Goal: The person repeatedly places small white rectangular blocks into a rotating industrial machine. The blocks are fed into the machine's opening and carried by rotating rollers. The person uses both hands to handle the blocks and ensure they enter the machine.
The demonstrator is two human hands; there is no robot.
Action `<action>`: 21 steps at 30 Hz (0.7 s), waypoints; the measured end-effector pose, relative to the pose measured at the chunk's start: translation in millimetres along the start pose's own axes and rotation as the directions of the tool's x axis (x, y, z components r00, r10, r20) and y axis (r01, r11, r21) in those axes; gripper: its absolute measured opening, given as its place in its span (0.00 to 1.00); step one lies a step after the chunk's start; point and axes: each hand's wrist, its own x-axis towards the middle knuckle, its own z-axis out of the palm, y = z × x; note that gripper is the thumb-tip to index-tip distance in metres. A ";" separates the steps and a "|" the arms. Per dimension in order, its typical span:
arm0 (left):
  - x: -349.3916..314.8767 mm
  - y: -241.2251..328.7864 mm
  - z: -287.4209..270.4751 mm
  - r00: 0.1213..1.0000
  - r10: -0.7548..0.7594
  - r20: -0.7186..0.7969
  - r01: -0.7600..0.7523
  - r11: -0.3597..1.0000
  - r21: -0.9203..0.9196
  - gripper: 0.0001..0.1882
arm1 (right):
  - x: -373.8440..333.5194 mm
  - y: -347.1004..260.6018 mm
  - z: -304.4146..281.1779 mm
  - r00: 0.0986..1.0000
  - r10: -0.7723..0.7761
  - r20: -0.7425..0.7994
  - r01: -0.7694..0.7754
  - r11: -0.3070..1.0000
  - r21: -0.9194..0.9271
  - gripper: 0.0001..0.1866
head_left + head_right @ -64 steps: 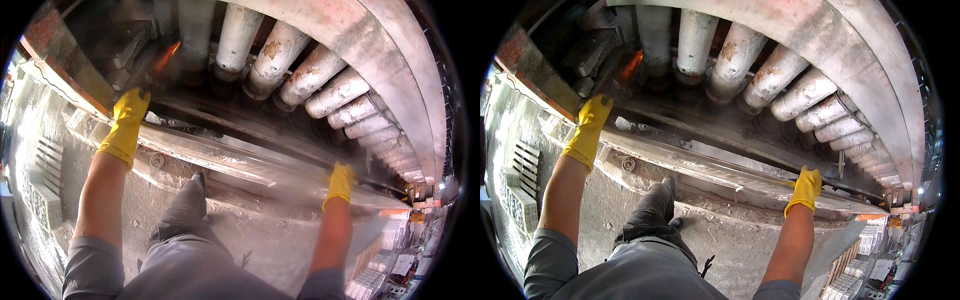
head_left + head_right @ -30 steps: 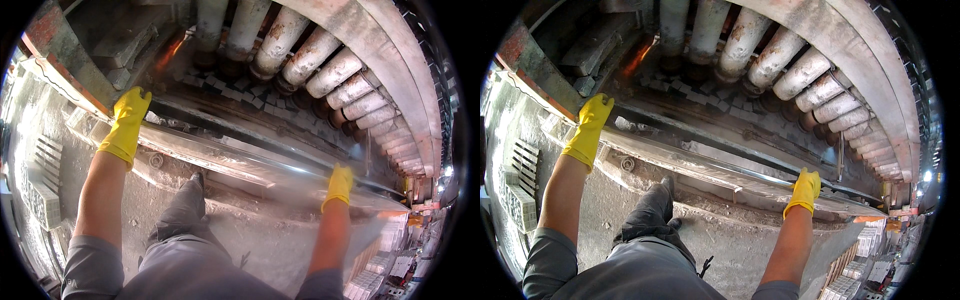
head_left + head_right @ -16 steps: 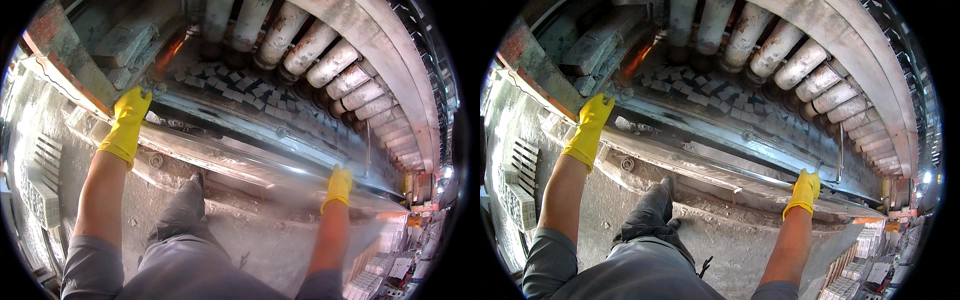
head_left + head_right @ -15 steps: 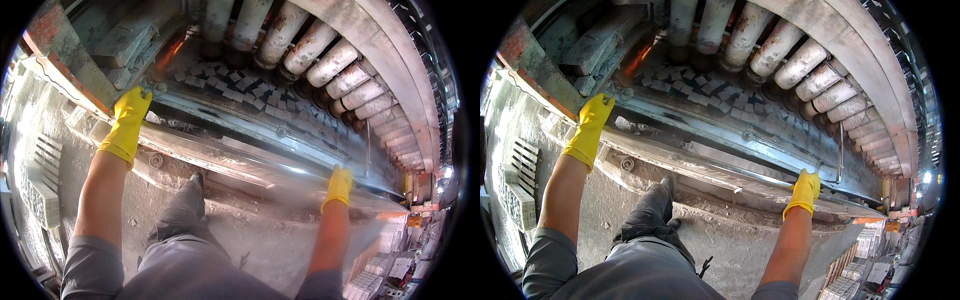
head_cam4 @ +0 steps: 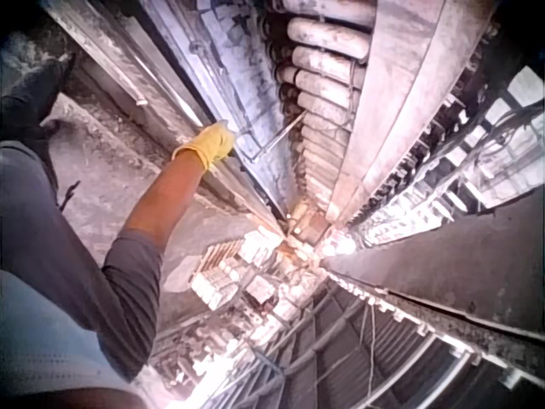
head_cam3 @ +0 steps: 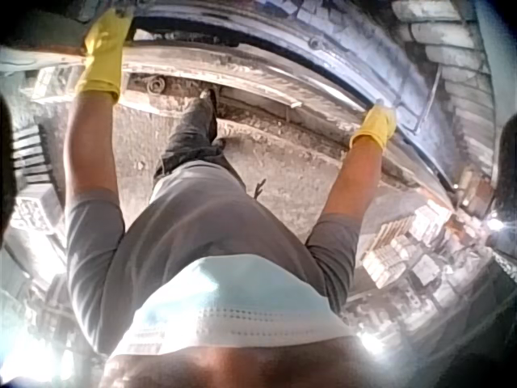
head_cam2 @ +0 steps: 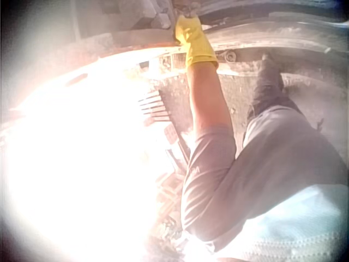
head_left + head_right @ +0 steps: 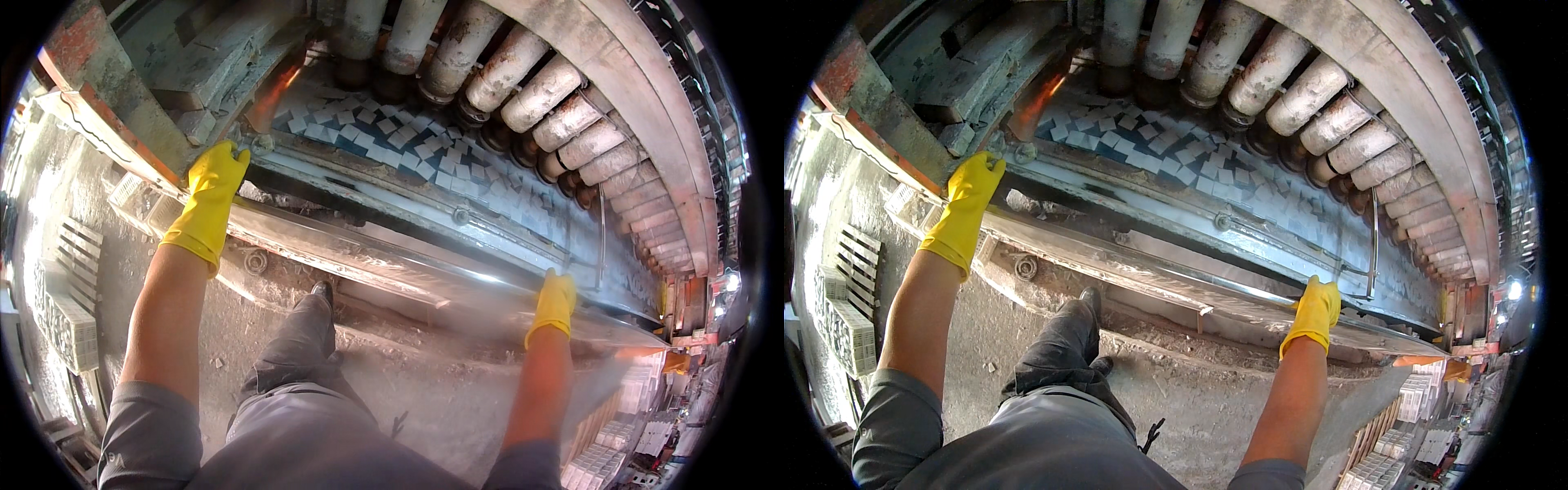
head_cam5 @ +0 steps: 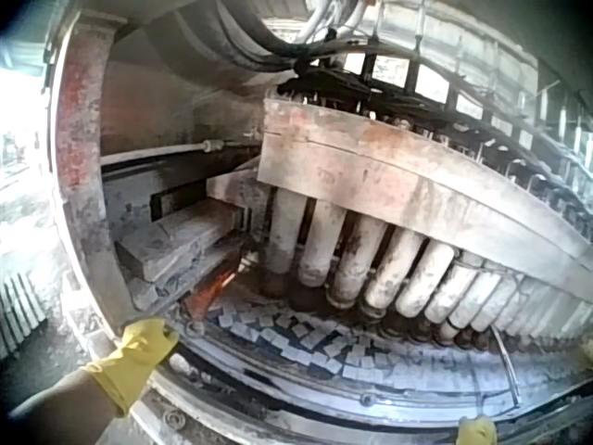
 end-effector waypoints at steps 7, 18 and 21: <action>-8.4 -1.9 -5.1 1.000 -0.008 0.011 0.008 1.000 0.013 0.23 | -17.0 0.1 -7.4 1.000 -0.013 0.000 0.013 1.000 0.006 0.30; -12.6 -6.3 -7.4 1.000 -0.003 -0.018 0.004 1.000 0.021 0.23 | -34.8 -9.9 -17.4 0.998 -0.029 0.047 0.025 0.997 0.067 0.29; -10.3 -5.0 -4.5 1.000 0.006 -0.015 -0.006 1.000 0.004 0.23 | -40.3 -14.1 -24.2 0.999 -0.020 0.051 0.017 0.998 0.057 0.29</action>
